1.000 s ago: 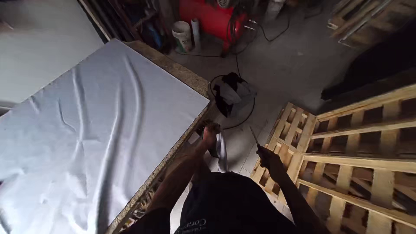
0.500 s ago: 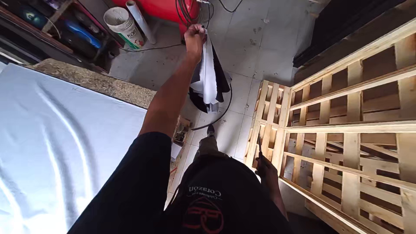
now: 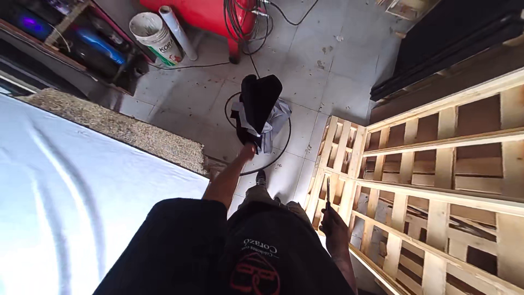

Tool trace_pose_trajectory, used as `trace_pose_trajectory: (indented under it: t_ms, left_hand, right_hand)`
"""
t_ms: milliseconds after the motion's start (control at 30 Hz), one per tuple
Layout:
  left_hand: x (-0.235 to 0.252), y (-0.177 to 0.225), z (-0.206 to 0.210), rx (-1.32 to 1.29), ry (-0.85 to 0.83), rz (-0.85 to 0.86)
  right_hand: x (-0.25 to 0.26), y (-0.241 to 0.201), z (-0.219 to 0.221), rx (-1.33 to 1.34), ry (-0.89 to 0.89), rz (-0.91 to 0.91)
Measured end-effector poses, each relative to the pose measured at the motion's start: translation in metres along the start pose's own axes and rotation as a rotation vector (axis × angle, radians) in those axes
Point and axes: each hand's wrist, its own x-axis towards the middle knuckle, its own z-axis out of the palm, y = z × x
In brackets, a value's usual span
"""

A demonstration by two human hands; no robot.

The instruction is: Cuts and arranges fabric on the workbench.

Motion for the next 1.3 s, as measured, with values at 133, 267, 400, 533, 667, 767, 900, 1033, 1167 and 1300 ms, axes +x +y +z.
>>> trace_pose_trajectory:
  t_ms: [133, 267, 400, 533, 667, 767, 900, 1033, 1167, 1300]
  left_hand:
    - [-0.135, -0.077, 0.160, -0.140, -0.201, -0.216]
    - [-0.280, -0.131, 0.250, -0.515, -0.007, -0.629]
    - [-0.399, -0.153, 0.298, -0.669, 0.249, -0.836]
    - [-0.502, -0.134, 0.332, -0.819, 0.550, -0.961]
    - [-0.579, -0.124, 0.390, -1.019, 0.744, -1.089]
    - [-0.634, -0.148, 0.442, -1.200, 0.975, -1.239]
    - [-0.718, -0.196, 0.478, -1.274, 1.289, -1.349]
    - [-0.800, -0.255, 0.481, -1.277, 1.510, -1.453]
    - [-0.875, -0.337, 0.471, -1.095, 1.484, -1.561]
    - [-0.928, -0.414, 0.462, -0.951, 1.306, -1.658]
  right_hand:
    - [0.013, 0.001, -0.014, -0.063, -0.138, -0.036]
    - [0.042, -0.003, -0.021, -0.239, -0.296, -0.022]
    - [0.074, -0.011, -0.011, -0.596, -0.561, -0.143]
    - [0.072, -0.027, 0.035, -0.618, -0.794, -0.369]
    - [0.028, -0.024, 0.088, -0.542, -0.976, -0.514]
    - [-0.015, 0.002, 0.129, -0.643, -1.055, -0.566]
    - [-0.061, 0.043, 0.196, -0.822, -1.201, -0.776]
    - [-0.105, 0.083, 0.283, -0.956, -1.166, -1.011]
    - [-0.132, 0.125, 0.372, -1.185, -0.910, -1.174]
    - [-0.160, 0.160, 0.421, -1.427, -0.704, -1.252]
